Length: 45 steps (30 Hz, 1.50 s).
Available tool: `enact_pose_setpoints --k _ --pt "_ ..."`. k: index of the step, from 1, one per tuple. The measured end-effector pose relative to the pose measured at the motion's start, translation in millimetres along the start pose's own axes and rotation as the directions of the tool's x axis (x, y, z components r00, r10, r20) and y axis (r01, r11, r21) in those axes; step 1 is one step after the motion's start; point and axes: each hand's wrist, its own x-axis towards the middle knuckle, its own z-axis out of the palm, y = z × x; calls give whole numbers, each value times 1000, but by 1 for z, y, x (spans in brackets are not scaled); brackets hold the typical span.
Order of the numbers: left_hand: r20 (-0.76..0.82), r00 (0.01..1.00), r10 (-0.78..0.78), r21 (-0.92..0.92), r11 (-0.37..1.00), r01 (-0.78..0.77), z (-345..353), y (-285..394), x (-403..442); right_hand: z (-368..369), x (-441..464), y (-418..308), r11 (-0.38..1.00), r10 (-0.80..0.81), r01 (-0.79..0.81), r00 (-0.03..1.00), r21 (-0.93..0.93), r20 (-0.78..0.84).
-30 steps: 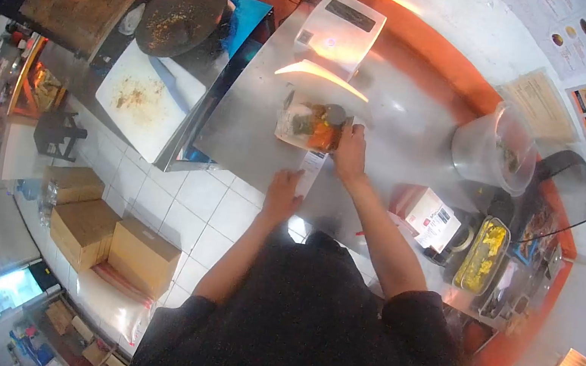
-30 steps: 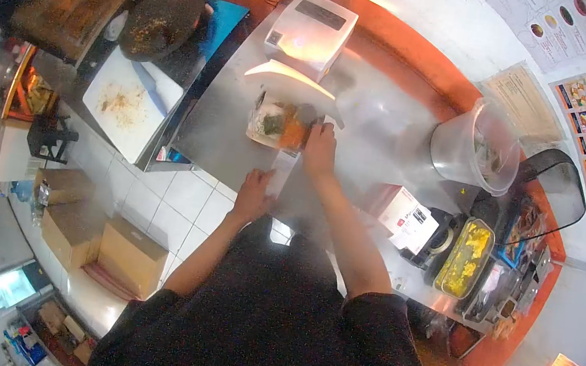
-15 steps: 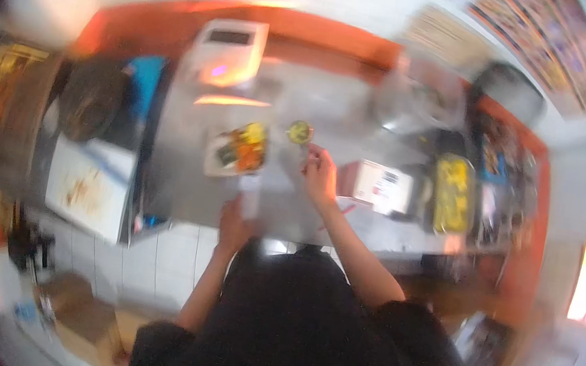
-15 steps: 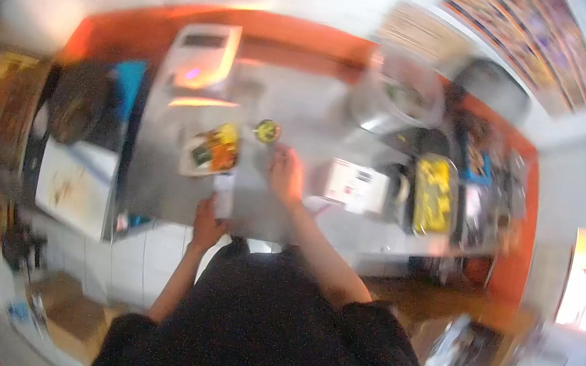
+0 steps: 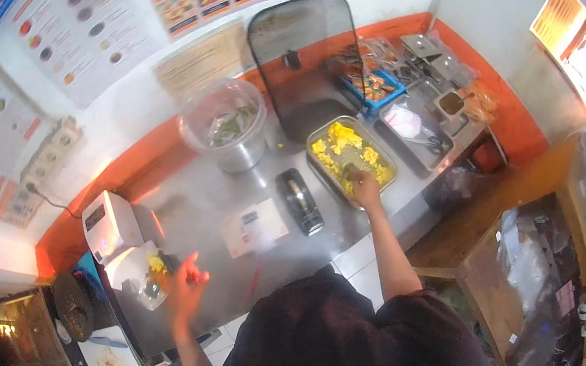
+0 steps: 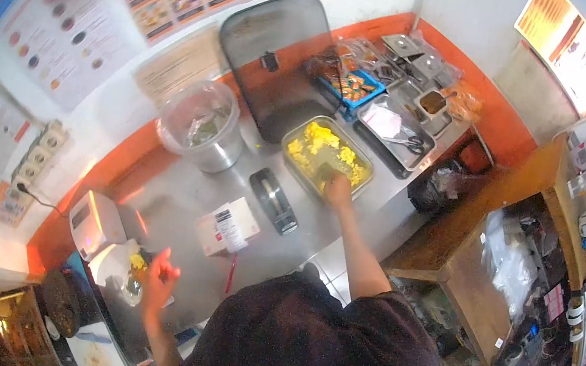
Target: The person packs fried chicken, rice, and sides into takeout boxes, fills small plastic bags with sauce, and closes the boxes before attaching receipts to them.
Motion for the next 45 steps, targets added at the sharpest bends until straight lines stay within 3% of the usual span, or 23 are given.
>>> enact_pose_setpoints --k 1,3,5,7,9,12,15,17,18,20,22,23,25,28,30,32,34,37,39,40,42,44,45 --pt "58 994 89 -101 991 -83 2 40 36 -8 -1 8 993 115 -116 989 4 94" --pt "13 950 312 97 945 -312 8 122 99 -27 -15 23 978 -113 107 993 -178 -28" --pt "-22 913 407 164 902 -398 8 214 154 -45 -32 18 993 -81 67 985 -94 -155" --pt "-40 804 593 237 787 -569 12 263 230 -59 -38 23 985 168 -156 968 75 -188" --pt "-85 734 673 331 714 -617 23 311 296 -22 -43 92 992 123 -114 912 44 -391" --pt "-80 715 694 441 668 -599 41 315 417 1 -42 138 970 232 -179 888 164 -397" --pt "-64 762 644 616 626 -478 62 289 501 24 -53 153 898 302 -216 936 383 -180" --pt "-34 896 442 563 749 -348 73 291 530 -28 -38 91 537 422 -549 832 641 359" --pt "-34 893 448 555 752 -355 77 292 541 -32 -32 84 543 425 -544 835 640 349" --pt "-128 858 498 347 832 -432 78 279 545 -29 -37 74 324 522 -590 763 739 380" --pt "-200 848 491 319 851 -417 84 300 514 -16 -33 87 401 506 -656 740 639 443" --pt "-155 816 556 212 826 -522 83 298 511 23 -33 127 591 363 -446 891 672 273" --pt "-150 792 592 -11 800 -600 92 317 470 35 -37 133 624 260 -301 950 721 172" --pt "-249 746 618 102 782 -614 114 348 387 32 -11 110 659 320 -429 903 618 285" --pt "-259 708 657 210 754 -623 129 349 337 24 10 80 263 371 -499 842 826 391" --pt "-228 619 752 446 645 -620 151 324 305 24 30 79 320 296 -510 854 798 428" --pt "-176 633 754 413 640 -648 174 312 265 10 30 79 369 219 -514 858 774 465" --pt "-76 650 756 383 624 -681 214 274 218 -60 36 51 145 234 -423 893 894 384" --pt "26 572 820 309 538 -785 243 239 194 -100 29 48 -197 284 -335 880 921 381" --pt "14 579 815 305 548 -779 254 221 184 -107 23 51 -185 282 -343 879 921 384" --pt "177 573 800 209 538 -816 274 188 167 -120 8 58 -589 435 -252 702 767 564" --pt "265 608 748 189 578 -794 279 172 152 -87 -2 116 -446 531 -336 647 830 547" --pt "325 612 720 111 614 -781 279 171 146 -69 -9 152 -89 526 -374 769 923 362"
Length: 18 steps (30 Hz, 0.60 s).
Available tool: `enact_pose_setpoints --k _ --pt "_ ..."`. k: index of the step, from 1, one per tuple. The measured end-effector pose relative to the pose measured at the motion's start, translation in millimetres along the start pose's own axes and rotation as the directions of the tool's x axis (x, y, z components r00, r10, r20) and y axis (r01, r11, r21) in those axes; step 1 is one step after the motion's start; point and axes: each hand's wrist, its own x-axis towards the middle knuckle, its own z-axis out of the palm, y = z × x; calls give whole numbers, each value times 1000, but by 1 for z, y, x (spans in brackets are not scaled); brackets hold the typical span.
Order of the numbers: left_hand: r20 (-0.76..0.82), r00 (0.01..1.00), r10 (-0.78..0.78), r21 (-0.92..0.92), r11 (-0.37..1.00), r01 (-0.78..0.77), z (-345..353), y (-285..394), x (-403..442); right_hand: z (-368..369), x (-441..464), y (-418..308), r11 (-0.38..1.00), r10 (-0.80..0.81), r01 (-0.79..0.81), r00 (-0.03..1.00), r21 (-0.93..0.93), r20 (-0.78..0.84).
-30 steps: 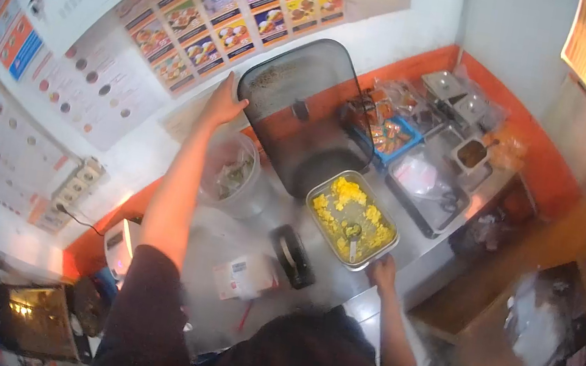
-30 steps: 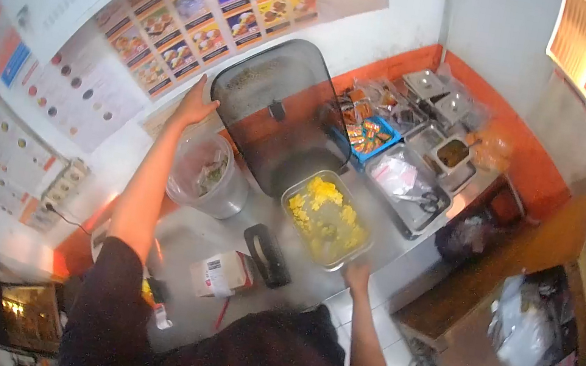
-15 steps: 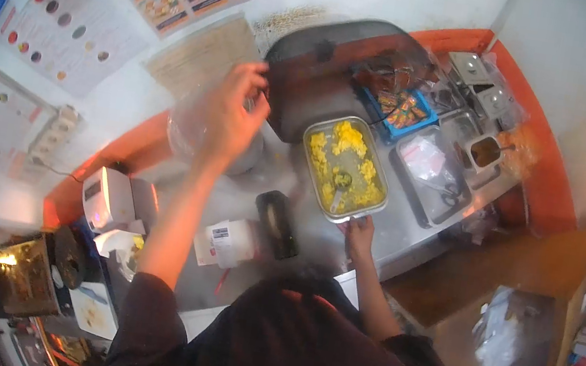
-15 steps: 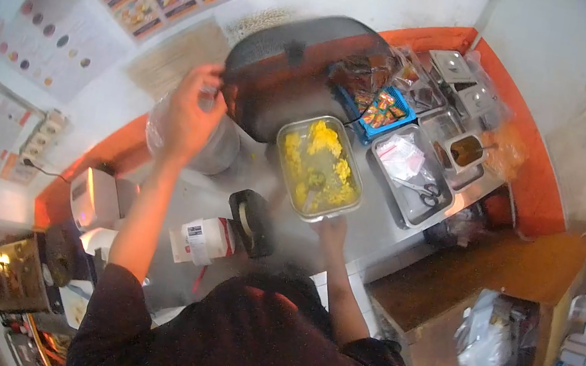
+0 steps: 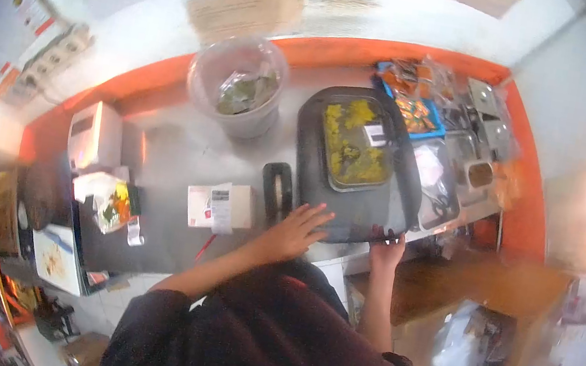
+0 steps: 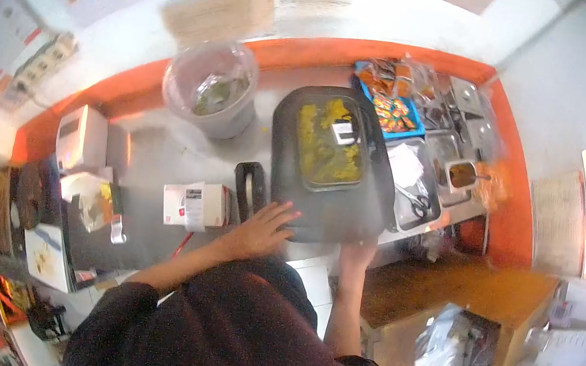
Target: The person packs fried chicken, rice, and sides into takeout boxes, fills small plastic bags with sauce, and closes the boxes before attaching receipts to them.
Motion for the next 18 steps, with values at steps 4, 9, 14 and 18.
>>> enact_pose_setpoints --k 4,9,14,18 --pt "176 972 -153 -210 959 189 -23 5 -30 38 -1 -13 984 88 -119 973 -136 -216" --pt "-67 841 -537 -442 772 458 -70 18 -105 42 24 -11 860 -95 -3 982 -510 -166" --pt "-432 26 -901 -577 299 760 -76 -12 -281 189 -123 27 669 -258 475 870 -571 421" --pt "-741 -385 -550 -567 205 798 -98 -63 -495 288 -253 117 623 318 450 602 -640 733"
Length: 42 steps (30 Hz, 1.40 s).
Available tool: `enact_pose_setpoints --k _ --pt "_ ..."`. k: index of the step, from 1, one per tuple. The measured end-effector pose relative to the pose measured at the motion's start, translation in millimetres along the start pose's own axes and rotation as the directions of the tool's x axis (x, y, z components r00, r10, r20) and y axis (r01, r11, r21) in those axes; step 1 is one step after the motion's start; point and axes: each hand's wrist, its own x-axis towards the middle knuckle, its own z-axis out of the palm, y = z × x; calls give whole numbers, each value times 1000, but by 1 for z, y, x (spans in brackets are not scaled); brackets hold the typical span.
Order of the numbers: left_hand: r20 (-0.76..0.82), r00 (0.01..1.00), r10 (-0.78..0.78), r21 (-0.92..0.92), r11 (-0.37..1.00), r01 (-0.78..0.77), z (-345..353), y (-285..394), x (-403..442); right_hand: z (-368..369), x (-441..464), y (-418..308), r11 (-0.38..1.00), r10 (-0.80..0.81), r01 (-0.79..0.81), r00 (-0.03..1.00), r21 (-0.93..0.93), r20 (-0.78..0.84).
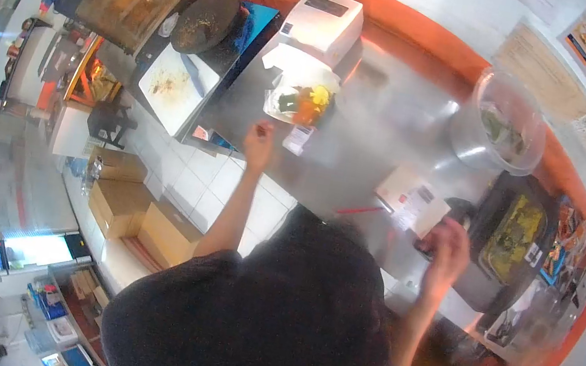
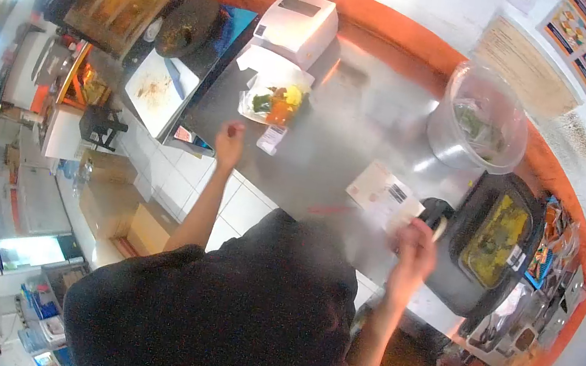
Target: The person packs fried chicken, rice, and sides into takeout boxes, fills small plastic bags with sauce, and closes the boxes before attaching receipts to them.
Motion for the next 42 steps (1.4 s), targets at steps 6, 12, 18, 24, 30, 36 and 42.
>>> enact_pose_setpoints --k 6,12,18,24,30,36,42 --pt "204 971 123 -25 992 -120 -23 -57 137 206 36 47 877 301 38 733 -479 610" --pt "467 883 43 86 992 -93 4 -44 212 224 14 133 43 425 487 781 -872 457" --pt "618 786 -34 234 962 -143 22 -39 224 202 10 158 67 399 469 796 -880 455" --pt "747 655 -113 78 994 82 13 -42 230 201 -12 163 168 172 380 897 -910 407" --pt "492 869 -45 -49 996 79 -31 -64 182 284 -25 117 935 59 -111 985 -337 -160" --pt "838 543 -59 38 998 51 -37 -88 90 324 -8 155 991 119 -128 981 -49 -154" --pt "953 283 114 -119 993 0 -14 -54 87 344 6 158 989 144 -141 987 44 -72"
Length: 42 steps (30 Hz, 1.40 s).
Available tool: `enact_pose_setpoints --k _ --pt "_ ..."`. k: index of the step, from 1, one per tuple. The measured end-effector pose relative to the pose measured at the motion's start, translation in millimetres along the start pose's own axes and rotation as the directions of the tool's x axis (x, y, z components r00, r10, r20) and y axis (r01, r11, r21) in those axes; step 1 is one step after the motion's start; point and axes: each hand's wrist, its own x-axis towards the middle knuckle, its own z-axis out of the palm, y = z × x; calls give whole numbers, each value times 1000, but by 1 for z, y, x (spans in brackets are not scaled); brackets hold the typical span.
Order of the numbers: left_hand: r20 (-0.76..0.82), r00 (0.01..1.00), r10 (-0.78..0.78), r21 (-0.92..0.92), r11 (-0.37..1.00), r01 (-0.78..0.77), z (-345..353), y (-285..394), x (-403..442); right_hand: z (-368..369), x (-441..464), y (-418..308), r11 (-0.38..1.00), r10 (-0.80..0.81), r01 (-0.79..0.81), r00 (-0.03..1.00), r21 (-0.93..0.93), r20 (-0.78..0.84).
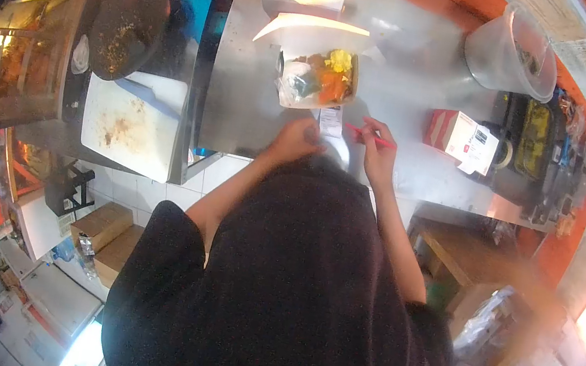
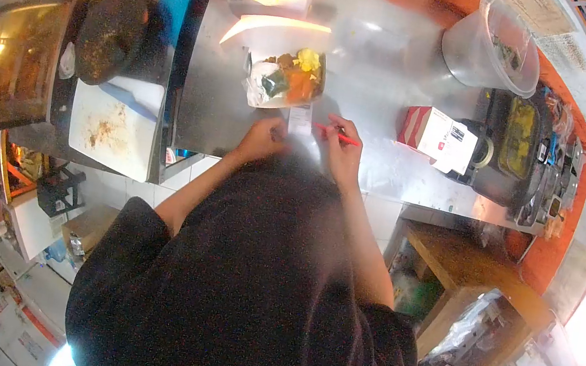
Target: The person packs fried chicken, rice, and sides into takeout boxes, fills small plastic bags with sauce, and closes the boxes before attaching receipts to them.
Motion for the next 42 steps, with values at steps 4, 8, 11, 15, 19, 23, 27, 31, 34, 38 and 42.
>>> enact_pose_setpoints --k 4,8,11,15,19,23,27,31,34,38,42 --pt "-17 990 137 -124 983 -138 14 -14 13 5 -5 -5 948 -200 225 971 -224 132" --pt "-137 961 241 29 971 -239 23 -13 12 6 -13 -10 925 -167 208 974 -317 153" --pt "-96 991 90 145 987 -75 19 -4 9 6 -13 -1 983 -5 21 996 -184 90" --pt "-64 993 96 195 977 -82 21 -13 12 6 -12 -2 971 -2 30 993 -237 120" --pt "-39 985 166 410 902 -136 15 -8 10 8 -11 5 942 -80 148 971 -302 226" --pt "-43 995 85 378 924 -62 9 6 4 10 -7 16 901 -100 220 944 -374 316" --pt "-21 999 48 326 945 -38 7 6 7 17 -4 25 897 -137 242 948 -370 289" --pt "-10 999 36 352 936 -30 7 0 8 18 -7 20 881 -106 233 945 -412 308" --pt "12 999 44 362 931 -46 5 4 7 15 -9 20 894 -103 228 942 -385 318" --pt "42 999 24 368 929 -38 4 6 5 14 -11 27 863 -167 291 936 -414 309" --pt "81 997 -15 342 939 -13 1 10 4 12 -17 27 929 -58 183 931 -322 360"
